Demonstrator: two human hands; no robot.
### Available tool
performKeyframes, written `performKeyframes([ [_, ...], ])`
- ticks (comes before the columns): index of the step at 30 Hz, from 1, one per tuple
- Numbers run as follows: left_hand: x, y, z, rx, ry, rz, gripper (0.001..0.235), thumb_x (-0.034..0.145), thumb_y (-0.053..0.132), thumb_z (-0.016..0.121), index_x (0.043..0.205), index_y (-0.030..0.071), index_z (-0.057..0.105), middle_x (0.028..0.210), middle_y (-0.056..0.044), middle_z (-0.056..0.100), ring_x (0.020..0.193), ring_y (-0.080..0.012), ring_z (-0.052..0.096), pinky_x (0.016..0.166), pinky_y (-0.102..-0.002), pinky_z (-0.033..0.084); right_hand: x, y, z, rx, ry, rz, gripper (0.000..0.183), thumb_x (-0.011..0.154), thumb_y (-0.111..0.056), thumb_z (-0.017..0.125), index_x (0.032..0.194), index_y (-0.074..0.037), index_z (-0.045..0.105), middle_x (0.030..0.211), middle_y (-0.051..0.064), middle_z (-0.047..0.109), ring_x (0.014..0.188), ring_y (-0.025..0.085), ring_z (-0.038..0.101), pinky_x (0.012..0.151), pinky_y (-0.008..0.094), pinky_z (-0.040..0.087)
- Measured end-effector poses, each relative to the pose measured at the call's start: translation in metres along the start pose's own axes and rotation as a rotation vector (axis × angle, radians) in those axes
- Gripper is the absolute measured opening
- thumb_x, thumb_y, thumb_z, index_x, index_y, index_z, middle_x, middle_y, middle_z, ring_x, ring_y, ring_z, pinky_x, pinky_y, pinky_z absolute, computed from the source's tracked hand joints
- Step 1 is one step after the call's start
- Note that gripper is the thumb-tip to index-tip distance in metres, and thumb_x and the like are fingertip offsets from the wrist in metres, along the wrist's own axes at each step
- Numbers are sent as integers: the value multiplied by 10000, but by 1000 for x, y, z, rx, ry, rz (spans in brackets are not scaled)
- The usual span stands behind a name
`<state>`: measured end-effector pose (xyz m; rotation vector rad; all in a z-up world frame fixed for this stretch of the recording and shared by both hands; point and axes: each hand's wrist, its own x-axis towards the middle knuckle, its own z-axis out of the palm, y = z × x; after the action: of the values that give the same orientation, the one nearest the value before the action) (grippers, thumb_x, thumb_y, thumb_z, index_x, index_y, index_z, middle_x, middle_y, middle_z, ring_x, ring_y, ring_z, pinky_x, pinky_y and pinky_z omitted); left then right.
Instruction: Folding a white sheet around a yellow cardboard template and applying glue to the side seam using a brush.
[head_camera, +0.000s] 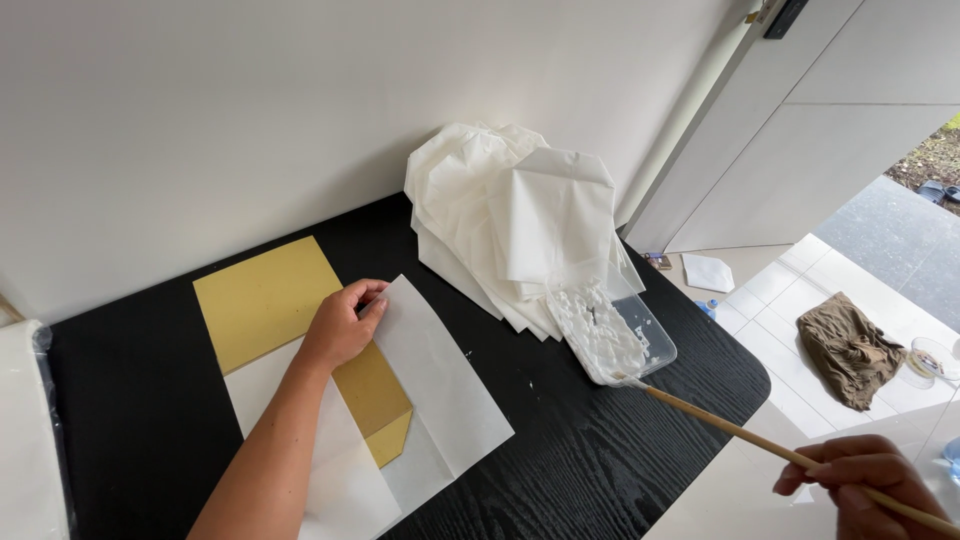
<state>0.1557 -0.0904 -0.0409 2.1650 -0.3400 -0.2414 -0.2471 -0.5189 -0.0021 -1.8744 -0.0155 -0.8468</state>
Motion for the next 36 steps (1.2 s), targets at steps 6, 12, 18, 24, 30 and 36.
performKeyframes([
  [6, 0, 0, -1, 7, 1, 20, 331, 970, 297, 586, 1253, 178, 709, 1066, 22, 743, 939, -155, 671, 821, -305, 536, 1, 6, -21, -37, 7, -72, 179, 962, -147, 495, 938, -80, 659, 972, 125, 648, 678, 234, 835, 622, 293, 705],
  [12, -2, 1, 1, 15, 5, 18, 335, 967, 283, 591, 1263, 179, 710, 1080, 17, 742, 960, -158, 663, 843, -311, 522, -20, 11, -39, -124, 62, 47, 220, 1028, -48, 413, 994, -32, 630, 1097, 190, 638, 759, 327, 826, 755, 378, 744],
  [18, -5, 7, 0, 38, 5, -29, 356, 959, 301, 592, 1276, 192, 711, 1066, 47, 727, 653, -140, 509, 676, -302, 477, -7, -14, 6, -67, 319, 85, 211, 1015, -55, 397, 1000, 28, 590, 1086, 211, 599, 742, 398, 745, 707, 390, 687],
  [24, -1, 5, 1, 38, 14, -26, 330, 961, 285, 605, 1256, 199, 726, 1011, 61, 718, 617, -133, 471, 657, -298, 463, 5, -9, 16, -85, 486, 151, 179, 1227, -39, 385, 1150, 39, 526, 932, 149, 481, 829, 424, 697, 792, 470, 676],
  [30, 14, -15, 10, 54, 51, 37, 361, 933, 311, 633, 1258, 181, 720, 1097, 0, 767, 1008, -166, 701, 886, -315, 527, 35, 14, 47, 274, 621, 226, 169, 1185, -188, 491, 1122, -87, 612, 806, 98, 526, 809, 379, 713, 754, 446, 695],
  [36, 36, -53, 26, 44, 167, 197, 309, 896, 319, 685, 1159, 179, 767, 1097, -10, 800, 1007, -161, 741, 899, -303, 534, 121, 4, 181, 501, 454, 155, 246, 1192, -333, 480, 1121, -109, 553, 1092, 39, 625, 722, 349, 700, 687, 405, 645],
])
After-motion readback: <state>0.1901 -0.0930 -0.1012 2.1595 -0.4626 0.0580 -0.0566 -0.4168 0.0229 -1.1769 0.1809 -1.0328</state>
